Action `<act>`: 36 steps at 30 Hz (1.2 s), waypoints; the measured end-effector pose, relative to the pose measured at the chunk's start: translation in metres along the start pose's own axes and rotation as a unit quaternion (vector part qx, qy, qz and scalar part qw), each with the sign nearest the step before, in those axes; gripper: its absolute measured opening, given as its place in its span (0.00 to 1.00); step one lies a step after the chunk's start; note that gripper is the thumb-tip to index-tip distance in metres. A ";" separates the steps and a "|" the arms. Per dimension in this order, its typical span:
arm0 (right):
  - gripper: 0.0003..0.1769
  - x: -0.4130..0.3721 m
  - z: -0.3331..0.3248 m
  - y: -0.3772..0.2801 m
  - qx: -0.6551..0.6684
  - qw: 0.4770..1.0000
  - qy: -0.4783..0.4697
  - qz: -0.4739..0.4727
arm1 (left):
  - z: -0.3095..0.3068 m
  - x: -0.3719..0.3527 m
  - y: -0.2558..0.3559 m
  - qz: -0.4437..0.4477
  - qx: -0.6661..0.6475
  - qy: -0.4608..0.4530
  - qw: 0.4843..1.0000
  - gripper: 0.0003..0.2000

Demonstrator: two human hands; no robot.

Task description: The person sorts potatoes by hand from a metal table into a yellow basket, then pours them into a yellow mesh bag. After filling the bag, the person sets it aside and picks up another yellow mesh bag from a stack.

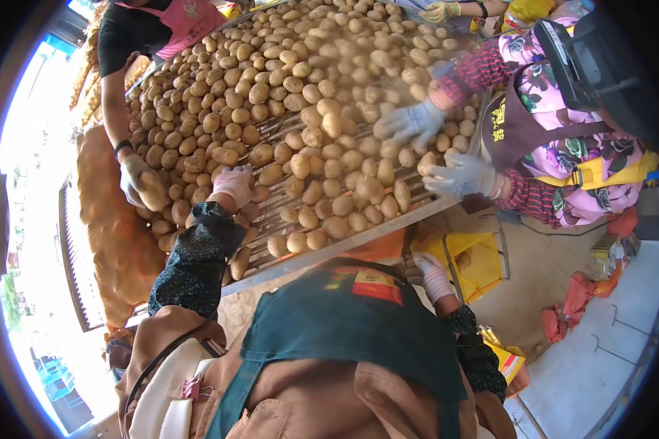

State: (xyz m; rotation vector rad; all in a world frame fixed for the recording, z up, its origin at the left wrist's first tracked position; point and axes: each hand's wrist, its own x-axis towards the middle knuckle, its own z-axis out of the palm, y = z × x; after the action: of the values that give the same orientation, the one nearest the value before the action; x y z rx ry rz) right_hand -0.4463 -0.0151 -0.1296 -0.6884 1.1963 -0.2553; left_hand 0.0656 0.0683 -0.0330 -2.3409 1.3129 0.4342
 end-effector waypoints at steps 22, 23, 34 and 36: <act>0.34 0.025 0.196 -0.120 0.093 0.923 -0.367 0.063 | -0.026 -0.060 0.052 0.134 -0.553 0.004 0.822 0.24; 0.35 0.031 0.187 -0.111 0.133 0.914 -0.374 0.086 | 0.001 -0.038 0.044 0.185 -0.433 0.179 0.864 0.18; 0.25 0.042 0.166 -0.097 0.250 0.948 -0.197 0.032 | 0.030 0.010 0.026 0.098 -0.459 0.144 0.871 0.21; 0.24 0.048 0.159 -0.095 0.250 0.951 -0.176 0.055 | 0.013 -0.006 0.027 0.121 -0.676 0.042 0.726 0.21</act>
State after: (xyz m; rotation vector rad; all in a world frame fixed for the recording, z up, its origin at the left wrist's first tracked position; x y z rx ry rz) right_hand -0.2667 -0.0575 -0.0777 -0.2078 0.7775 -0.3128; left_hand 0.0381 0.0665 -0.0470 -3.2224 1.5971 1.9417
